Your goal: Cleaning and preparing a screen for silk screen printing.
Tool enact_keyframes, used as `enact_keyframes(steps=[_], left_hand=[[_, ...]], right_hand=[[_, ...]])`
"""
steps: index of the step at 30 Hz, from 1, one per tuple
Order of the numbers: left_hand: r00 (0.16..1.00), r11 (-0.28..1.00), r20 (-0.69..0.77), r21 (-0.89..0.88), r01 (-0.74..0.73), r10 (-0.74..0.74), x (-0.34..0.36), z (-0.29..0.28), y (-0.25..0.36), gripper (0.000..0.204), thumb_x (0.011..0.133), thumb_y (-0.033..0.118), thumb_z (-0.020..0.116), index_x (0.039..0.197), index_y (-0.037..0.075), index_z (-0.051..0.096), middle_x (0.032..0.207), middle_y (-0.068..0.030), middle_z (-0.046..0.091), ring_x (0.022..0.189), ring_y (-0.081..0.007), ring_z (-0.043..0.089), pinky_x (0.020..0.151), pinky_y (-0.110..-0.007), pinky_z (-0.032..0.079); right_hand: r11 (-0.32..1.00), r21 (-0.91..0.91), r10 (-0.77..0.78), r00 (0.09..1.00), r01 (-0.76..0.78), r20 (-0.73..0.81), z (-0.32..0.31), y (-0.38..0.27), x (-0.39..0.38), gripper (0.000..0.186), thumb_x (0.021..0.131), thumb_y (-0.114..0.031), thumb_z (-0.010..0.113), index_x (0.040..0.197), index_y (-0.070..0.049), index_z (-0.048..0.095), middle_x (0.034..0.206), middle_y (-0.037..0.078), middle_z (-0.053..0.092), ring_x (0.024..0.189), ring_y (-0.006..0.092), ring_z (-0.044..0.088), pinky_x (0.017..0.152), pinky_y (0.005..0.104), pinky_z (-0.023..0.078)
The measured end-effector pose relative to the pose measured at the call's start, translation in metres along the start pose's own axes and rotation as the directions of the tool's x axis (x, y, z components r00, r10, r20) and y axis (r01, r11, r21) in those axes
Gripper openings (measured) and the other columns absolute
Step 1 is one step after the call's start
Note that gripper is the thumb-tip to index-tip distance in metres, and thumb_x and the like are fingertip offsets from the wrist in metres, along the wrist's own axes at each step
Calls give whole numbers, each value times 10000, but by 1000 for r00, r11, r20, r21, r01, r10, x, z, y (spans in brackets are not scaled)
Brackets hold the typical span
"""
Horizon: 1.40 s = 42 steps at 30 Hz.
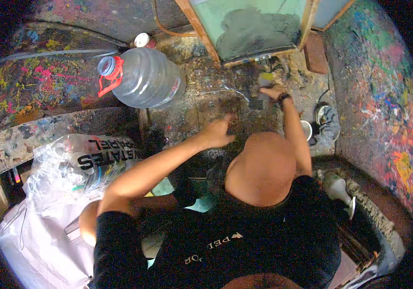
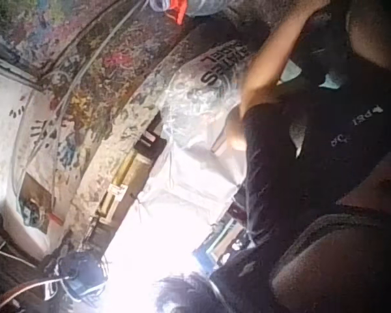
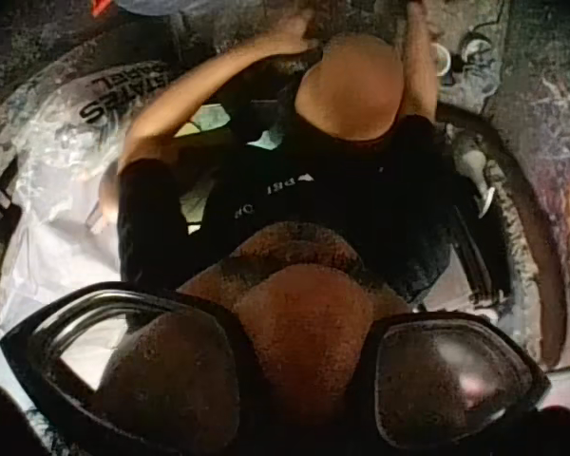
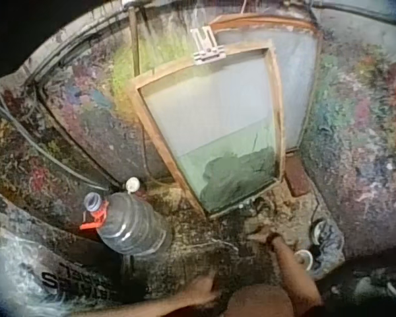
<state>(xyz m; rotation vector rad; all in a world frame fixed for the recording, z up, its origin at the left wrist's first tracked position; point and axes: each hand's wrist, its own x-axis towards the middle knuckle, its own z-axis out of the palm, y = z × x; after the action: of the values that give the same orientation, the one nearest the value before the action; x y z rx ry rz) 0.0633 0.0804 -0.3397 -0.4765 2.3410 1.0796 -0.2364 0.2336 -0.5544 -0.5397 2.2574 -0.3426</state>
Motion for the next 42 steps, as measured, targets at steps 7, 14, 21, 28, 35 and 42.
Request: enact_keyframes(steps=[7,14,21,28,35,42], left_hand=[[764,930,-633,-341,-136,-121,89,67,-53,635,787,306,748,1287,9,493,1063,-218,665,993,-382,639,845,-434,504],[850,662,-444,-732,-162,-282,75,26,-85,485,849,307,745,1210,23,587,1077,-110,685,927,-196,661,702,-344,542],[948,417,-209,-904,-93,-242,28,-32,-81,447,853,247,753,1209,31,591,1108,-83,671,965,-188,659,746,-307,581],[944,552,-290,-819,-160,-156,28,-47,-66,519,795,260,798,1215,20,612,1100,-89,680,906,-191,676,676,-300,586],[825,903,-565,-351,-250,8,64,-64,-25,408,803,357,758,1058,44,707,854,-117,727,728,-215,695,658,-352,556],[737,896,-626,-135,-423,254,81,-105,43,398,758,398,752,948,49,732,817,-166,718,746,-312,696,703,-409,530]], right_hand=[[924,297,-328,899,240,292,34,-115,-101,604,804,-498,687,1175,-25,631,998,102,666,823,202,616,697,365,501],[969,165,-197,978,184,70,54,-74,-80,735,802,-496,663,1342,-18,517,1094,184,682,961,320,661,834,417,508],[993,-76,77,987,-88,-138,127,4,-42,495,778,-321,698,1152,-4,628,1046,191,693,924,334,673,819,417,520],[995,46,101,945,-92,-311,87,-3,-47,404,761,-278,697,1066,-14,668,982,195,704,922,344,677,828,411,522],[846,16,-434,706,533,-560,-102,-122,-140,526,778,-60,610,1300,-29,557,1184,228,631,1116,334,611,930,376,478],[523,-732,-815,507,436,-280,-179,-211,-224,435,791,-55,559,1223,-56,609,1110,212,593,1013,373,615,875,439,509]])
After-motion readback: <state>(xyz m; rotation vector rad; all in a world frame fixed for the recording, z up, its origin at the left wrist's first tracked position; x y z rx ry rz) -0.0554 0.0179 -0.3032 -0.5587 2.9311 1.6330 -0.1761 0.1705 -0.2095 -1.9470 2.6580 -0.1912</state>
